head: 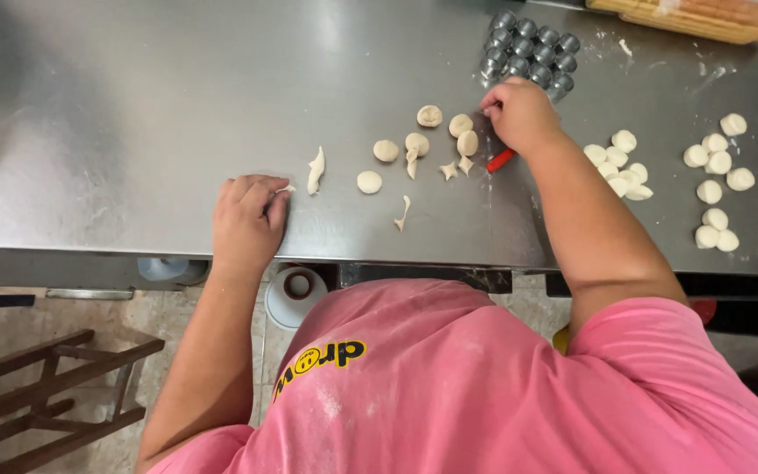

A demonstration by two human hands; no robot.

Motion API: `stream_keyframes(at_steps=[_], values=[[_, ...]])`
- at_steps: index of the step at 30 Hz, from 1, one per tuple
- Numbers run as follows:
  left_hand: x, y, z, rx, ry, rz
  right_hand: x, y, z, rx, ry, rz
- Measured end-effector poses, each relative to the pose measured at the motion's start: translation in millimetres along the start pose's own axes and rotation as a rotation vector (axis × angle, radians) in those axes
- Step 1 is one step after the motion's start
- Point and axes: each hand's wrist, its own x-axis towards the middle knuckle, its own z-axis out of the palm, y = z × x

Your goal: Flattening dough with a sheeter, cutting it into small pieces, and rolling them into balls to place on a baking sheet

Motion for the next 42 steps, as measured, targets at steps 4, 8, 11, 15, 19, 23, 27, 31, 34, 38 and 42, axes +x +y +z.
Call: stream_keyframes(at_steps=[4,8,11,15,19,23,27,31,34,38,42], values=[[-3.7,-3.9,4.5,0.044,0.0,0.033,-49.6,-50.1,-33.9,0.27,-0.094,0.134],[-1.8,-10.1,11.0,0.156,-0.146,0.08,-72.9,-47.9,-13.4,0.133,-0.163,-0.146],[1.8,-3.2,4.1,0.231,-0.263,0.084,-77.1,-34.2,11.5,0.074,-0.109,-0.109],[3.3,-2.1,8.7,0.28,-0.283,0.062,-79.9,-50.1,-3.0,0.045,-0.139,-0.067],[6.4,-3.2,14.2,0.264,-0.351,0.037,-71.8,-61.3,10.7,0.121,-0.214,-0.042],[-1.5,-16.3,31.1,0.31,-0.289,0.065,-72.5,-77.9,-2.9,-0.164,-0.226,-0.1],[6.0,-9.8,27.4,0.313,-0.202,0.163,-60.4,-85.4,15.7,-0.034,-0.13,-0.349],[9.5,-9.1,26.4,0.254,-0.172,0.247,-46.8,-82.3,34.4,-0.1,-0.028,-0.552],[7.5,-14.3,27.8,0.206,-0.143,0.28,-40.5,-78.3,41.1,-0.149,-0.064,-0.583],[6.3,-21.0,29.8,0.192,-0.081,0.311,-61.4,-121.7,-13.7,-0.131,-0.272,-0.498],[3.6,-23.1,33.7,0.127,-0.06,0.253,-90.1,-139.0,-14.1,0.032,-0.481,-0.465]])
